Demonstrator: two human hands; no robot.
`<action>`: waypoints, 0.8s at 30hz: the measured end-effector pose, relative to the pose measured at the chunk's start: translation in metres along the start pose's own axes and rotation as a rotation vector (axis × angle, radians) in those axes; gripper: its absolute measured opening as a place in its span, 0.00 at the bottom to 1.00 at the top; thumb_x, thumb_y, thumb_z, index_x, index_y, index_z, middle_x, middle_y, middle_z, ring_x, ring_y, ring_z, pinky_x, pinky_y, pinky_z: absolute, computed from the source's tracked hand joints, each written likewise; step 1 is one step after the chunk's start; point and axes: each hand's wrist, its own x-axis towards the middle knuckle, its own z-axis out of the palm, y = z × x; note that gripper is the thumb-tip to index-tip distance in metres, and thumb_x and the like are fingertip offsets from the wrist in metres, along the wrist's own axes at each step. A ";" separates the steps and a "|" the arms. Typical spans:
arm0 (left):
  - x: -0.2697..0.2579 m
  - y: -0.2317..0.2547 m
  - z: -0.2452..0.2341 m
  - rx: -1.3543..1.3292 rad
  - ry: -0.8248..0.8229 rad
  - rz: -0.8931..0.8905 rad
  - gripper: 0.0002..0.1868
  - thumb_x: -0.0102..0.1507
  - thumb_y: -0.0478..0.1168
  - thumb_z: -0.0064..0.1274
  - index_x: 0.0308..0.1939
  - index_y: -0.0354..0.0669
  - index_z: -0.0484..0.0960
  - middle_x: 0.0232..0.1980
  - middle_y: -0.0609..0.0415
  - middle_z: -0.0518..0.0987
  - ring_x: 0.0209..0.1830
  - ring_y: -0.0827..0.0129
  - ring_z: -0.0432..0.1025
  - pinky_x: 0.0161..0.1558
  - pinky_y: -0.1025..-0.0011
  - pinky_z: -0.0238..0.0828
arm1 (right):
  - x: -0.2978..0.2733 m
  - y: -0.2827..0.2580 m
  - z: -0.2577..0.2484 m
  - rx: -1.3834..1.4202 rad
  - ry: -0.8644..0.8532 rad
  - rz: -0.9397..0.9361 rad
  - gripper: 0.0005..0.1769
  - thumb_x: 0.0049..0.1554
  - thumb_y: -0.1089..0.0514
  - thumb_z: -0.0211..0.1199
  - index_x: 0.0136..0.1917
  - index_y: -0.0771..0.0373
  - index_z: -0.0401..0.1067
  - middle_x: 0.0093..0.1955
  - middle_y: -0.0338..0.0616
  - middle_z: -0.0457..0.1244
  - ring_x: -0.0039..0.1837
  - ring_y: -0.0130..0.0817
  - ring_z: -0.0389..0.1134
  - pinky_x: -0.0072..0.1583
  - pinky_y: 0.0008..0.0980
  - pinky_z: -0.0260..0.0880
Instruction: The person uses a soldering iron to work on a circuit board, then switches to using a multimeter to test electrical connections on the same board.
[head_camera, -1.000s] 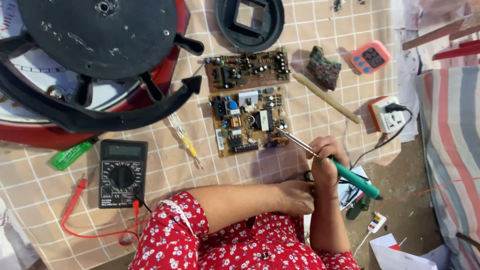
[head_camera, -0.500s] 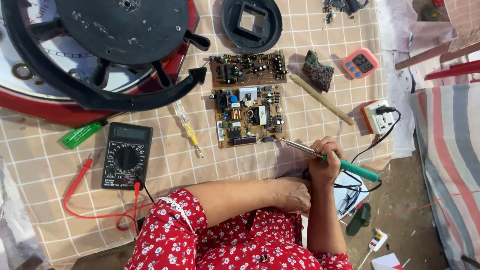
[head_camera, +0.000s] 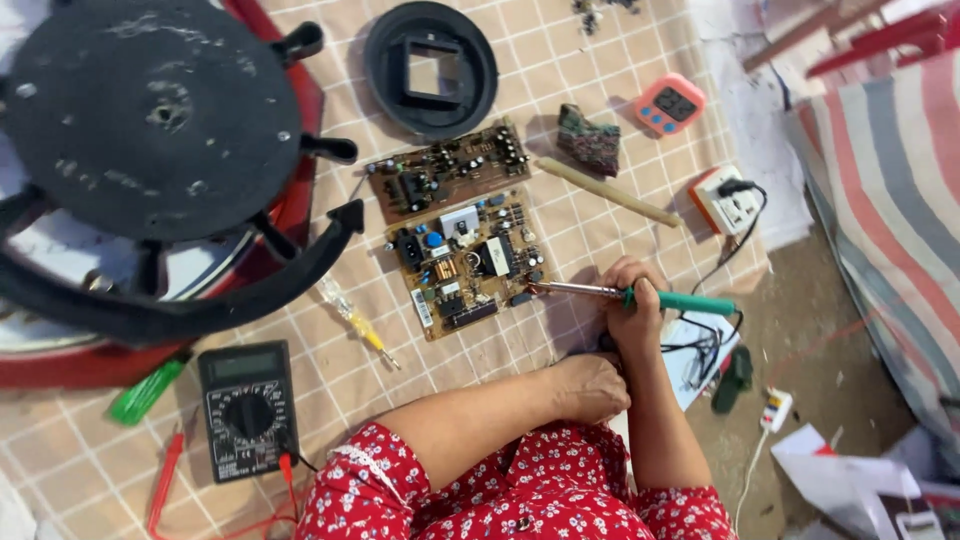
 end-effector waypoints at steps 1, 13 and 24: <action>-0.001 0.001 -0.003 0.037 0.022 -0.010 0.16 0.50 0.38 0.41 0.08 0.59 0.64 0.11 0.68 0.68 0.18 0.76 0.70 0.26 0.79 0.65 | 0.001 -0.001 0.001 0.003 0.005 0.013 0.17 0.54 0.51 0.43 0.30 0.65 0.52 0.30 0.50 0.50 0.28 0.35 0.56 0.27 0.22 0.53; -0.001 0.003 -0.008 0.103 0.083 -0.051 0.16 0.50 0.34 0.39 0.09 0.60 0.70 0.13 0.68 0.71 0.21 0.79 0.71 0.28 0.78 0.67 | -0.001 0.012 -0.014 0.021 0.009 0.128 0.18 0.56 0.48 0.43 0.33 0.64 0.54 0.31 0.49 0.52 0.27 0.33 0.58 0.25 0.19 0.57; -0.005 0.010 -0.037 -0.073 0.035 -0.081 0.18 0.52 0.34 0.39 0.07 0.56 0.63 0.10 0.70 0.66 0.23 0.74 0.71 0.27 0.80 0.67 | -0.002 0.014 -0.014 -0.008 -0.013 0.116 0.19 0.56 0.46 0.42 0.34 0.64 0.55 0.31 0.48 0.52 0.26 0.32 0.58 0.25 0.18 0.56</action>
